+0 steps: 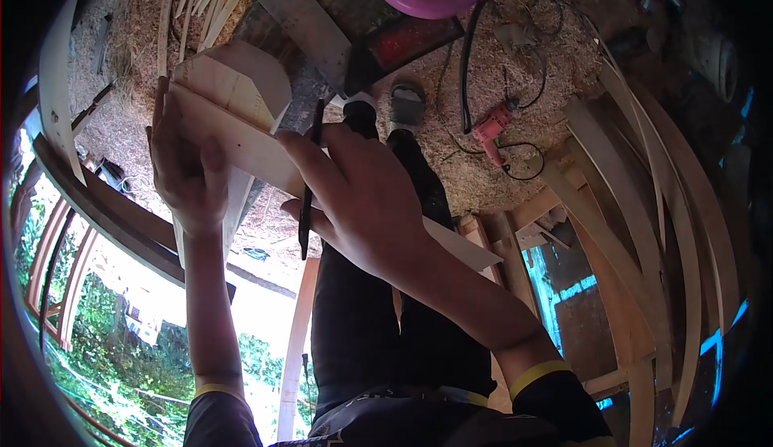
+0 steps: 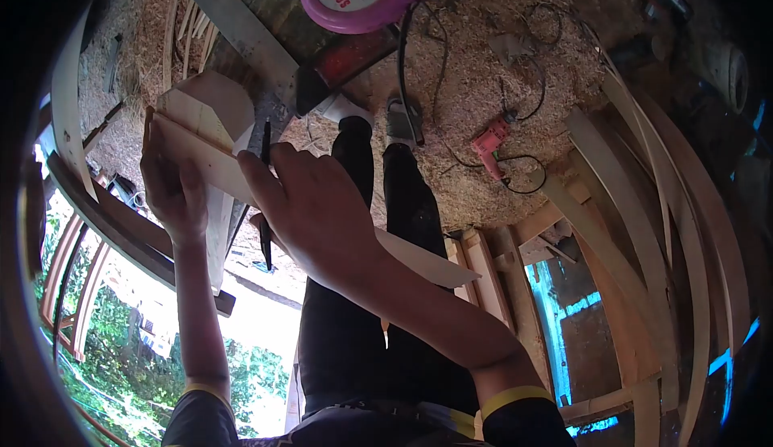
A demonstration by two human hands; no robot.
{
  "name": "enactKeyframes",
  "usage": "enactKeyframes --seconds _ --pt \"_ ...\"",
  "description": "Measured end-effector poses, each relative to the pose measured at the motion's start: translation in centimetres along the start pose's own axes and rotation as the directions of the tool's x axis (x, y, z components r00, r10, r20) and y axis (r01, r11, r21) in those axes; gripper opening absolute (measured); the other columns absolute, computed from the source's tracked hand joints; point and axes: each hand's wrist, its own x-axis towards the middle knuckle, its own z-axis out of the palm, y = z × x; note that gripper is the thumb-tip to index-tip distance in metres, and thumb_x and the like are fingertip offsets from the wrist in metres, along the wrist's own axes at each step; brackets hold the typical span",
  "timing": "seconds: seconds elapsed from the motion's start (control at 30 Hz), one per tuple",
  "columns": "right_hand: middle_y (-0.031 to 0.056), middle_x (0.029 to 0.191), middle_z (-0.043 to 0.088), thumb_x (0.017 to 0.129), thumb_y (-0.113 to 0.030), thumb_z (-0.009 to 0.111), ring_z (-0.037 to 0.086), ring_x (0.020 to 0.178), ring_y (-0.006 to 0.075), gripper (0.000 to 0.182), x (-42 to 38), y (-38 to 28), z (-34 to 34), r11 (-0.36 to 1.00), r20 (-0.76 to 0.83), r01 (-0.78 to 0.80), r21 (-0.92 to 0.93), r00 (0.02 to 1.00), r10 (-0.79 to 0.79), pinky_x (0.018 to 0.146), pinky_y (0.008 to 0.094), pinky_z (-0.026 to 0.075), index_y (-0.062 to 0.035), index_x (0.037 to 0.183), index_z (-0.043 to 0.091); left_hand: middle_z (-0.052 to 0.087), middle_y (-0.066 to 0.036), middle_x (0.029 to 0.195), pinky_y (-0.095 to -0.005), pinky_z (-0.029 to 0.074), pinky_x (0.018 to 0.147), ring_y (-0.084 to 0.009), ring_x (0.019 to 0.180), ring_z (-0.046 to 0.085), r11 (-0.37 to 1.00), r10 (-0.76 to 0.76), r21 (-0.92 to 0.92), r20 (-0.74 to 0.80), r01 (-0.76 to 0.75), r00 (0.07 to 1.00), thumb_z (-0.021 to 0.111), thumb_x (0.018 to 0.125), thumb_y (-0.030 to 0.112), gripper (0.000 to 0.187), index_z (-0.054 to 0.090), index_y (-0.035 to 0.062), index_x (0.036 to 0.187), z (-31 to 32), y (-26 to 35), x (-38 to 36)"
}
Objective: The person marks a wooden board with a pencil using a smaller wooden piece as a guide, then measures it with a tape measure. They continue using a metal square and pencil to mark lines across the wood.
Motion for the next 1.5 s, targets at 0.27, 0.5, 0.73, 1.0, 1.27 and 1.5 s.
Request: enactKeyframes --seconds 0.27,0.5,0.73,1.0,1.27,1.5 --pt "0.0133 0.108 0.062 0.089 -0.015 0.080 0.067 0.085 0.0246 0.056 -0.4 0.2 0.6 1.000 -0.029 0.023 -0.014 0.999 -0.024 0.070 0.0386 0.054 0.0016 0.140 0.066 0.044 -0.033 0.172 -0.0559 0.047 0.127 -0.0453 0.156 0.051 0.995 -0.048 -0.092 0.018 0.049 0.999 0.062 0.116 0.036 0.073 0.037 -0.0089 0.168 -0.1 -0.5 -0.5" --pt "0.0129 0.107 0.062 0.089 -0.014 0.076 0.068 0.085 0.0223 0.053 -0.5 0.1 1.0 0.997 -0.087 0.060 -0.043 0.994 -0.064 0.069 0.0356 0.057 0.0030 0.138 0.067 0.055 -0.024 0.165 -0.0487 0.049 0.123 -0.0347 0.149 0.058 0.990 -0.085 -0.117 -0.032 0.080 0.996 0.063 0.116 0.045 0.075 0.043 -0.0053 0.168 0.4 -0.5 -0.7" --pt "0.0129 0.106 0.061 0.090 -0.013 0.076 0.068 0.085 0.0220 0.054 -0.7 0.1 1.1 0.998 -0.078 0.055 -0.042 0.995 -0.058 0.068 0.0352 0.057 0.0032 0.140 0.066 0.056 -0.024 0.164 -0.0468 0.053 0.119 -0.0329 0.146 0.060 0.987 -0.105 -0.125 -0.027 0.101 0.994 0.064 0.115 0.046 0.076 0.044 -0.0053 0.168 0.2 -0.6 -0.8" --pt "0.0136 0.107 0.060 0.091 -0.011 0.075 0.068 0.082 0.0230 0.053 -0.7 0.2 1.2 0.998 -0.080 0.058 -0.029 0.995 -0.060 0.068 0.0361 0.057 0.0028 0.141 0.066 0.054 -0.025 0.165 -0.0490 0.051 0.122 -0.0343 0.148 0.059 0.981 -0.108 -0.166 -0.014 0.104 0.994 0.064 0.116 0.039 0.073 0.042 -0.0066 0.168 0.4 -0.5 -0.7" --pt "0.0144 0.107 0.060 0.090 -0.014 0.079 0.068 0.082 0.0243 0.057 -0.4 0.2 0.9 0.997 -0.066 0.070 -0.025 0.995 -0.072 0.067 0.0381 0.055 0.0024 0.144 0.065 0.054 -0.025 0.165 -0.0482 0.049 0.124 -0.0335 0.151 0.057 0.984 -0.102 -0.148 -0.031 0.097 0.994 0.065 0.116 0.039 0.072 0.044 -0.0087 0.166 0.2 -0.1 -0.6" --pt "0.0118 0.102 0.063 0.085 -0.026 0.096 0.066 0.087 0.0291 0.066 1.4 0.3 -0.4 0.995 -0.162 0.098 0.018 0.982 -0.093 0.076 0.0471 0.054 -0.0065 0.141 0.068 0.065 -0.029 0.156 -0.0448 0.062 0.107 -0.0349 0.132 0.073 0.981 -0.061 -0.188 -0.086 0.044 0.994 0.076 0.107 0.035 0.072 0.053 -0.0073 0.161 0.5 -0.6 0.4"
